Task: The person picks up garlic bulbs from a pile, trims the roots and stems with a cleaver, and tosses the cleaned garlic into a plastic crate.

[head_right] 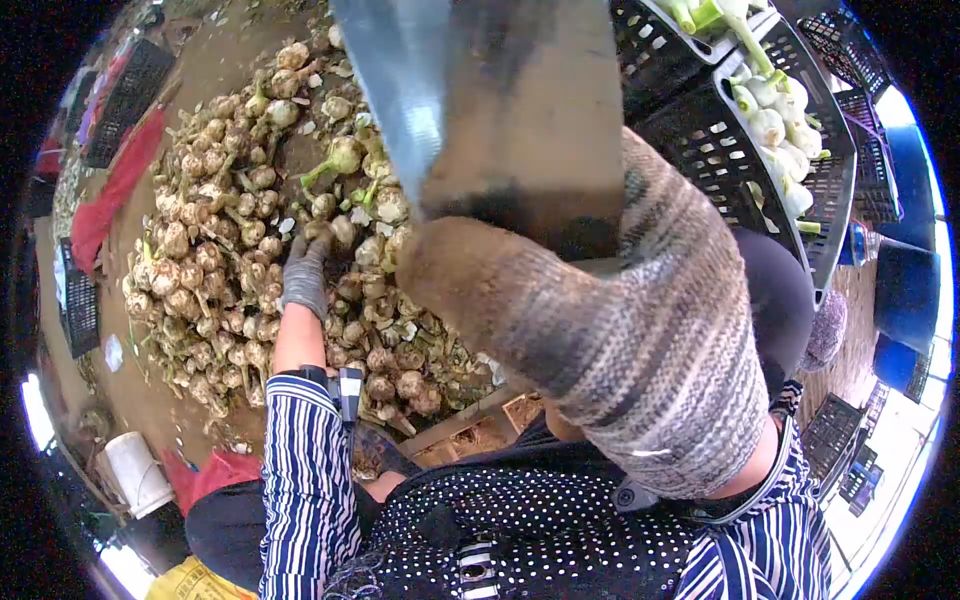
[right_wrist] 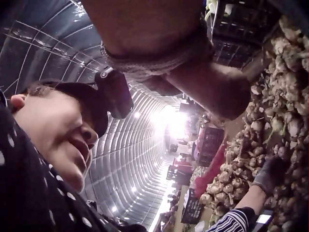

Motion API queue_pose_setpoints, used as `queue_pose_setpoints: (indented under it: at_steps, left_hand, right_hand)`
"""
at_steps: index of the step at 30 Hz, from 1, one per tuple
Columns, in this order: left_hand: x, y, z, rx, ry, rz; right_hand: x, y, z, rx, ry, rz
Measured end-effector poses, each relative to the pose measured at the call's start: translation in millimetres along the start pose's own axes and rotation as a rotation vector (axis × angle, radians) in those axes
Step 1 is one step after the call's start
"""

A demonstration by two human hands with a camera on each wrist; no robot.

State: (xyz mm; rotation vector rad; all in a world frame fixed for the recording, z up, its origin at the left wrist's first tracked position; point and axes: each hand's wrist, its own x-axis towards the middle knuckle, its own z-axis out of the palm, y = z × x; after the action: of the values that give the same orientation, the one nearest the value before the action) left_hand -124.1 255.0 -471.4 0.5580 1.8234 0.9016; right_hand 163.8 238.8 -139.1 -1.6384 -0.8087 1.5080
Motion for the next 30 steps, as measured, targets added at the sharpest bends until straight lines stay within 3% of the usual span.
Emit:
queue_pose_setpoints:
  at_steps: [1,2,3,5,7,11,12,14,16,18,19,21,22,24,25,28,29,30]
  left_hand:
    - [-12,19,0,-0.207,-0.059,-0.094]
    - [-21,33,3,-0.171,0.096,-0.166]
    - [-9,25,-2,-0.175,0.1,-0.167]
    - [6,22,-10,-0.529,-0.202,-0.13]
    - [7,20,-13,-0.666,-0.21,-0.195]
    - [3,52,1,-0.707,-0.266,-0.069]
    - [-16,81,9,-0.723,-0.363,0.004]
    - [-16,99,14,-0.74,-0.463,0.072]
    - [15,94,9,-0.28,-0.163,0.193]
    - [46,53,-17,0.328,0.011,0.279]
    - [48,41,-20,0.336,0.011,0.273]
    - [44,17,-26,0.627,0.063,0.282]
    - [43,9,-24,0.765,0.086,0.294]
    - [45,1,-14,1.023,0.137,0.335]
    - [48,-3,-12,1.012,0.135,0.341]
    - [36,9,-21,0.581,0.006,0.341]
    - [30,11,-26,0.591,0.015,0.346]
    - [24,14,-33,0.082,-0.072,0.211]
  right_hand:
    - [-1,1,1,0.025,-0.04,0.056]
    - [-7,-5,14,-0.082,0.035,0.008]
    - [-7,-3,14,-0.063,0.052,0.005]
    - [-7,1,15,-0.024,0.085,-0.003]
    - [-2,1,16,-0.047,0.157,0.081]
    - [-4,8,23,-0.093,0.17,0.096]
    - [-5,10,26,-0.12,0.141,0.003]
    - [2,6,25,-0.163,0.17,0.057]
    - [6,2,29,-0.143,0.183,0.06]
    - [7,2,29,-0.096,0.184,0.039]
    - [5,6,24,-0.098,0.122,-0.033]
    - [2,9,26,-0.109,0.06,-0.086]
    - [1,3,34,-0.097,0.051,-0.001]
    - [4,1,32,-0.021,-0.079,-0.023]
    - [5,0,31,0.017,-0.144,-0.031]
    - [10,1,31,-0.108,-0.124,-0.006]
    - [12,2,31,-0.142,-0.122,0.005]
    - [12,4,32,-0.176,-0.122,0.016]
